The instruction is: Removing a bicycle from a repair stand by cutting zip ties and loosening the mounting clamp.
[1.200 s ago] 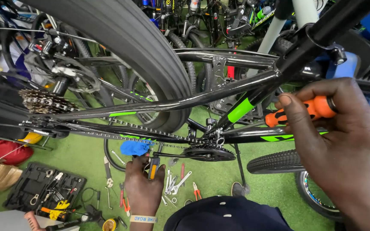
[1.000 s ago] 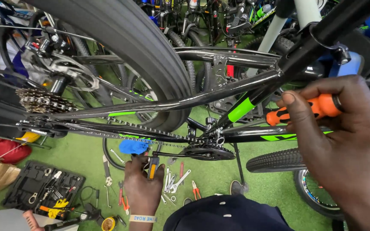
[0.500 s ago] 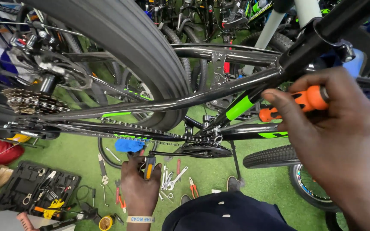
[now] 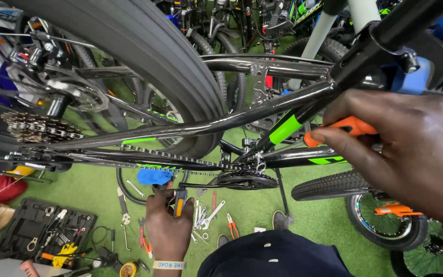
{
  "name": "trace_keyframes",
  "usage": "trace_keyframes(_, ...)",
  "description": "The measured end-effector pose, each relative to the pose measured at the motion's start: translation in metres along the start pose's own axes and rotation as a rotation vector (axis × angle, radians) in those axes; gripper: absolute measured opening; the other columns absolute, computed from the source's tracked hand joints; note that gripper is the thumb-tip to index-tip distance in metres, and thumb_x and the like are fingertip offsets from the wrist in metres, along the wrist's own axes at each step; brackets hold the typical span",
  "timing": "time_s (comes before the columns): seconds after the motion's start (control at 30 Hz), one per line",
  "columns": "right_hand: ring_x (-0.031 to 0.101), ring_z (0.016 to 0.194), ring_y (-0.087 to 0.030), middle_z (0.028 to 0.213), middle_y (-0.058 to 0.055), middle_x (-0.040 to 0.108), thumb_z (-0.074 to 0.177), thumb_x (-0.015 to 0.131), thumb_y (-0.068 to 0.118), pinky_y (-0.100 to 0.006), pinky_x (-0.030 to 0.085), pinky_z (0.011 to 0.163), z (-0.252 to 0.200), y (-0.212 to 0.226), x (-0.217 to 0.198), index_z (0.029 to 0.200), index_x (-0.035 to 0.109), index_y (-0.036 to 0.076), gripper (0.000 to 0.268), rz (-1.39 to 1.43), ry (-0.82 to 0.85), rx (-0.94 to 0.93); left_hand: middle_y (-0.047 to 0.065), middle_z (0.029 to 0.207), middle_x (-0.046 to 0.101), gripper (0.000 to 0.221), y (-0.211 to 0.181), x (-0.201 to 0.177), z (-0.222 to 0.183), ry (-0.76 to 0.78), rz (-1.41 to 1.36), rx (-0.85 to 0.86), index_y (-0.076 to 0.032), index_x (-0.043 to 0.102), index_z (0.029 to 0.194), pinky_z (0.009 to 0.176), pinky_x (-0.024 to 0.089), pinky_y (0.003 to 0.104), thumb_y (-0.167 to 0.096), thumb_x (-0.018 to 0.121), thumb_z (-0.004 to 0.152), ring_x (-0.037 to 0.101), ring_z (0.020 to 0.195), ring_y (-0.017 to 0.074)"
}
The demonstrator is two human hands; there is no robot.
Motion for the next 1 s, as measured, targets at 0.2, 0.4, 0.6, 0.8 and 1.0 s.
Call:
trace_keyframes(0.2,0.069,0.064,-0.023,0.094,0.006,0.070,0.092,0.063,0.038,-0.044,0.053,0.051,0.001,-0.001,0.006,0.107,0.071,0.032,0.017,0.009,0.153,-0.111,0.011,0.108,0.065,0.039,-0.001,0.000,0.000,0.066,0.029,-0.099,-0.010,0.068,0.107,0.069,0.054,0.049,-0.029,0.083,0.076,0.068,0.086,0.0339)
trace_keyframes(0.4,0.069,0.051,-0.022,0.066,0.007,0.071,0.084,0.021,0.103,-0.034,0.043,0.049,-0.004,-0.020,0.012,0.105,0.053,0.027,0.085,-0.719,0.292,0.157,0.011,0.109,0.065,0.040,-0.001,-0.002,-0.003,0.021,0.007,-0.029,-0.010,0.069,0.109,0.071,0.054,0.050,-0.027,0.083,0.076,0.067,0.086,0.0339)
trace_keyframes(0.6,0.060,0.047,-0.018,0.066,0.005,0.057,0.106,0.037,0.060,-0.039,0.055,0.048,-0.004,-0.004,0.019,0.085,0.050,0.027,0.040,-0.429,0.230,-0.129,0.012,0.108,0.065,0.037,-0.006,-0.006,-0.006,0.016,-0.029,-0.016,-0.006,0.069,0.107,0.064,0.058,0.046,-0.025,0.081,0.077,0.069,0.081,0.0316)
trace_keyframes(0.8,0.055,0.100,-0.023,0.116,-0.001,0.048,0.090,0.047,0.027,-0.042,0.049,0.080,-0.009,-0.026,0.030,0.100,0.059,0.035,0.018,-0.334,0.622,0.274,0.014,0.109,0.065,0.042,-0.009,-0.006,-0.006,0.014,-0.043,0.027,-0.003,0.068,0.112,0.066,0.059,0.045,-0.019,0.081,0.075,0.068,0.082,0.0310)
trace_keyframes(1.0,0.067,0.077,-0.036,0.114,-0.014,0.049,0.084,0.070,0.036,-0.049,0.064,0.058,-0.006,0.007,0.015,0.125,0.050,0.016,0.050,-0.306,0.257,-0.167,0.013,0.108,0.063,0.039,-0.016,-0.011,-0.008,0.038,-0.073,0.034,-0.003,0.068,0.111,0.065,0.058,0.045,-0.017,0.081,0.077,0.068,0.080,0.0321)
Point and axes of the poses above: each hand's wrist, its own z-axis towards the middle knuckle, its own x-axis out of the palm, y = z × x, the point moved 10 cm from there along z, towards the middle knuckle
